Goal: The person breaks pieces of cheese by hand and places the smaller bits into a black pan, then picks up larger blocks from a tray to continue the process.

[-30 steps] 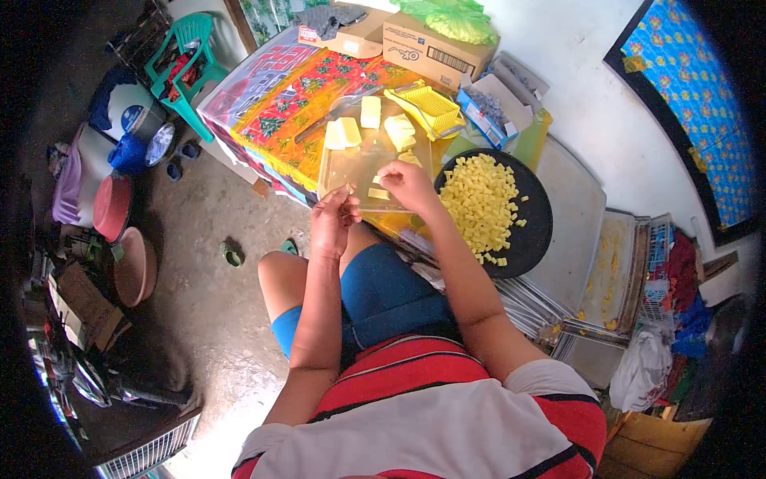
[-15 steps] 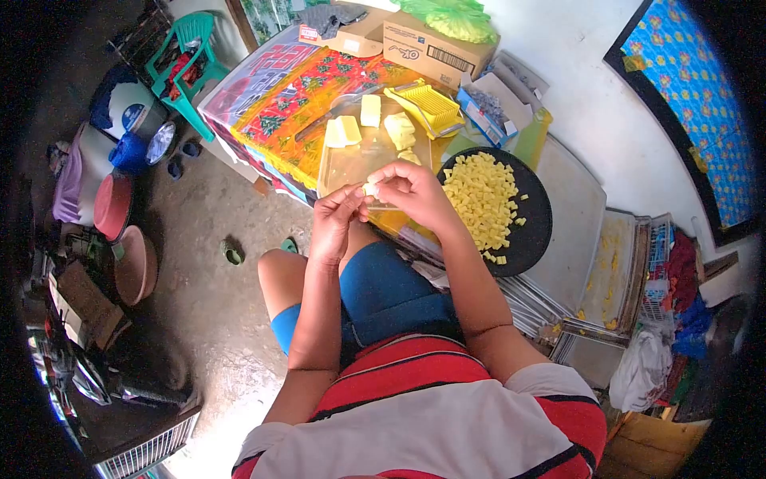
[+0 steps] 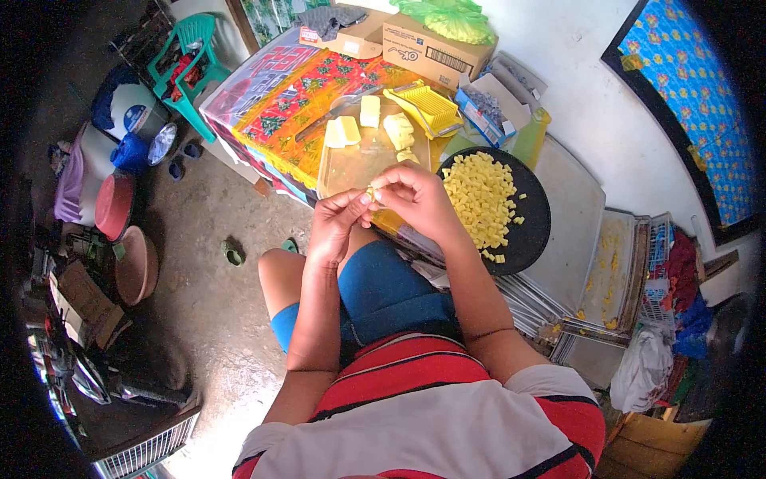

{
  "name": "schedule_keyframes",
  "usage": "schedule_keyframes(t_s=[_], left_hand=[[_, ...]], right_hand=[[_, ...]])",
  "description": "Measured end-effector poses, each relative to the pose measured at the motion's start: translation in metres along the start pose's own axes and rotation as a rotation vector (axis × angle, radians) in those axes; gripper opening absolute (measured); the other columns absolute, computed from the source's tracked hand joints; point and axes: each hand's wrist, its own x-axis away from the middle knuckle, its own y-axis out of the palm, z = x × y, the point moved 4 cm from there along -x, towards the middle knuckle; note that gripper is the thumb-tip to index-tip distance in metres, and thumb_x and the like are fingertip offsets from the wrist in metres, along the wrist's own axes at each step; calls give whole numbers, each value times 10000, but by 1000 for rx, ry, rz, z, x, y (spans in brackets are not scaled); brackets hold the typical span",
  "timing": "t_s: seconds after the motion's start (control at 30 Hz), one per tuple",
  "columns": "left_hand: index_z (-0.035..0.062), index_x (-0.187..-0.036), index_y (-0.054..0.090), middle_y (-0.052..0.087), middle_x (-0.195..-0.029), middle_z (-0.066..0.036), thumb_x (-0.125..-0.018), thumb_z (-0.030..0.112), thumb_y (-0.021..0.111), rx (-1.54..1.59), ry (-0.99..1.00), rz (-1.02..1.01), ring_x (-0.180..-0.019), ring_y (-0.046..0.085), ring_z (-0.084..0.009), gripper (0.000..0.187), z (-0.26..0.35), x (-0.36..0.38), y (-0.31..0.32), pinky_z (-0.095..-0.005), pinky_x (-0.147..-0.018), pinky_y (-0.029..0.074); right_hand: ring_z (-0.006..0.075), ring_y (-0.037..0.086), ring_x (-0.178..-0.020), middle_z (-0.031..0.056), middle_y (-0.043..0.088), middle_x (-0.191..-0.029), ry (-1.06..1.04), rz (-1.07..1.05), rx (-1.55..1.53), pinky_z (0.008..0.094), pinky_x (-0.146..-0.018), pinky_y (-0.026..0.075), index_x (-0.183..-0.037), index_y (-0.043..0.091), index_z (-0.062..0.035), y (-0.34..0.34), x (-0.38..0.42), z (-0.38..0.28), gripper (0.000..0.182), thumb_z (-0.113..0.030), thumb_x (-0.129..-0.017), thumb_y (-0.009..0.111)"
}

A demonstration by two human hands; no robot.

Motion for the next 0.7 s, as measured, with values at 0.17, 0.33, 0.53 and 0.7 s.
schedule_keyframes(t_s=[0.17,0.33,0.53,0.7], left_hand=[[-8,-949,681,636,-746,-17,-869,187,661,22,26,46,-626,515,-62,211,-4,0,0,-214,-594,436],[-2,-938,666,624,-736,-16,-865,175,663,205,-19,101,-611,525,-74,192,-7,0,2,-213,-576,433],[4,-950,659,629,-757,-23,-867,177,660,272,-76,80,-611,526,-77,193,-8,1,6,-205,-573,430],[-3,-967,662,631,-763,-23,-868,176,659,232,-107,29,-616,527,-75,205,-9,4,9,-199,-569,429]], right_hand=[[115,620,-834,55,598,-891,-74,44,253,246,-759,523,-968,622,20,1,5,-16,138,44,-833,610],[112,614,-892,55,620,-953,-1,77,-14,248,-796,512,-1001,612,24,-3,6,-2,162,44,-841,605],[112,623,-862,55,640,-931,80,44,-166,256,-786,515,-1011,602,21,-3,8,1,165,35,-847,614],[112,628,-809,59,646,-892,64,-9,-173,259,-745,515,-980,599,16,0,7,-4,139,16,-846,633]])
